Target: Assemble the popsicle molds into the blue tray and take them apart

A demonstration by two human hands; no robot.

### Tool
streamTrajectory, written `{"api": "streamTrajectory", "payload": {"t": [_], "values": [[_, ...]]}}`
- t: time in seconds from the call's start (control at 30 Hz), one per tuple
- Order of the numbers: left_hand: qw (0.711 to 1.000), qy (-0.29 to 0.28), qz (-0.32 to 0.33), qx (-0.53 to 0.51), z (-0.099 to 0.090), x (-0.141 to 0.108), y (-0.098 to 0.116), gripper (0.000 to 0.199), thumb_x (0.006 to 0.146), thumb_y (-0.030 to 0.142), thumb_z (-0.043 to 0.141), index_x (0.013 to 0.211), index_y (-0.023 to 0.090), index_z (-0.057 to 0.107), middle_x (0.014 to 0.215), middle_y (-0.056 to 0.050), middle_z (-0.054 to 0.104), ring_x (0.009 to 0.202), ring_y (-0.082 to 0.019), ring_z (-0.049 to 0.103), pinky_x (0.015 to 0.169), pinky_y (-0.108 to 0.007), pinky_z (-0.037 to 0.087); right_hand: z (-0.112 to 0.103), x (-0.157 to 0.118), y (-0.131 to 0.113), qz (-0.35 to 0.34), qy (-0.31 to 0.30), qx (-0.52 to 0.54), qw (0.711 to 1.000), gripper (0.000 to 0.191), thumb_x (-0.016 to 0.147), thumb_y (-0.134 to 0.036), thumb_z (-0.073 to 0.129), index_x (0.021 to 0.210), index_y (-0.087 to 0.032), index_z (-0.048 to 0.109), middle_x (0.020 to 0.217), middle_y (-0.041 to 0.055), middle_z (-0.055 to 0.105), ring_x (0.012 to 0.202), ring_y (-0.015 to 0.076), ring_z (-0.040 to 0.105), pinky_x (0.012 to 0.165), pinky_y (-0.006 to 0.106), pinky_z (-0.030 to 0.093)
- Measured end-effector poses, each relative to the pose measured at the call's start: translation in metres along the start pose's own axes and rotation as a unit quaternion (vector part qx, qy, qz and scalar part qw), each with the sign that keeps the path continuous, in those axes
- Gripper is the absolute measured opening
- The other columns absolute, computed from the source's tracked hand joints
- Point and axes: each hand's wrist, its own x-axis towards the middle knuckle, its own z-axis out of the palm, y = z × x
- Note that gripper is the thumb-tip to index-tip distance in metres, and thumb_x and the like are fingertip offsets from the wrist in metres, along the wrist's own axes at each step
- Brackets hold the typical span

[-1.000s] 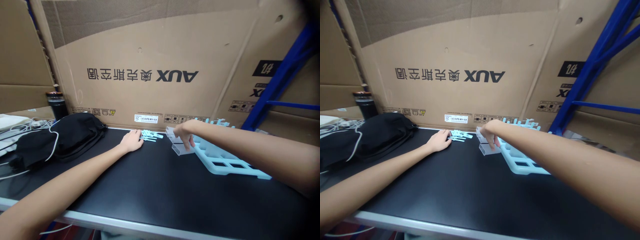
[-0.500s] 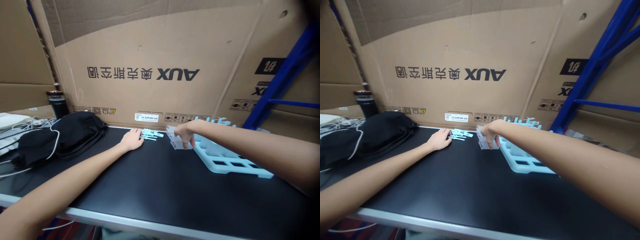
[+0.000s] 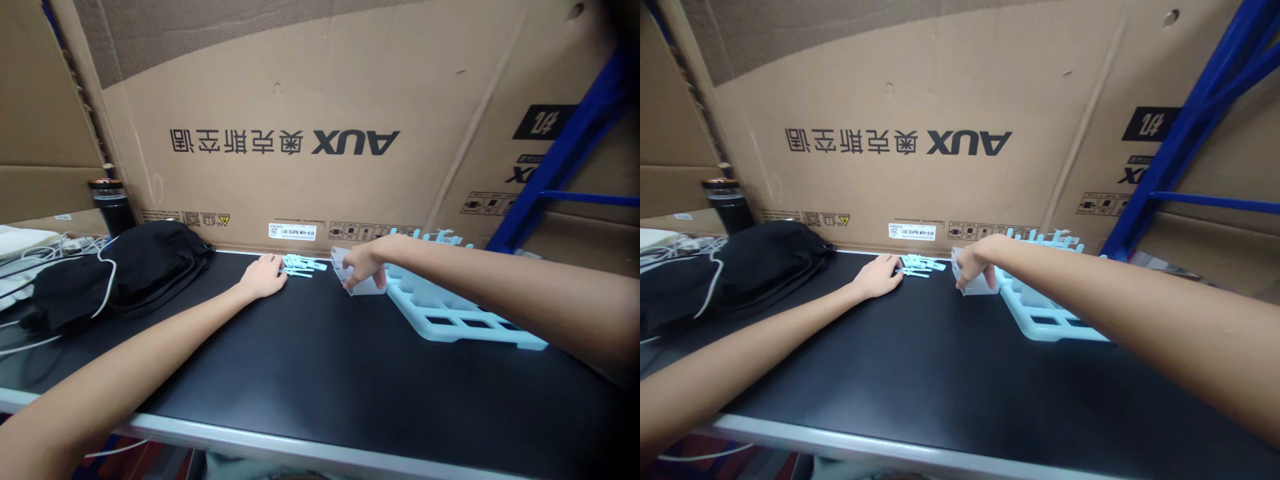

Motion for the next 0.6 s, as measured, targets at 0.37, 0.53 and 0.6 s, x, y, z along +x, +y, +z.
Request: {"api": "streamTrajectory", "payload": {"t": [0.37,0.53,0.6], "values": [[1.000,0.006,0.002,0.000,0.003,0.001,-0.002,0.020,0.090,0.034,0.045,0.104,0.023,0.053,0.112,-0.007,0.060,0.110,-0.027,0.055,0.091,-0.041,0.048,0.001,0.008,-0.003,-0.012,0.036,0.026,0.999,0.045,0.069,-0.035,0.075,0.110,-0.018,0.067,0.081,0.0077,0.071,0.076,0.0294,0.070,0.082,0.048,0.048],[1.000,0.005,0.021,-0.006,0.001,0.001,-0.002,0.015,0.090,0.031,0.044,0.097,0.023,0.054,0.110,-0.006,0.061,0.109,-0.025,0.055,0.088,-0.038,0.049,-0.021,-0.030,0.023,-0.106,0.155,0.017,0.982,0.055,0.070,-0.057,0.068,0.113,-0.023,0.067,0.098,0.0089,0.071,0.088,0.0306,0.068,0.081,0.044,0.050],[1.000,0.005,0.028,-0.011,-0.001,0.000,-0.001,0.012,0.089,0.029,0.044,0.094,0.023,0.054,0.109,-0.005,0.061,0.109,-0.025,0.054,0.087,-0.037,0.049,-0.025,-0.048,0.040,-0.148,0.256,0.027,0.955,0.061,0.076,-0.065,0.056,0.123,-0.026,0.061,0.106,0.0074,0.070,0.096,0.0308,0.066,0.081,0.042,0.050]]}}
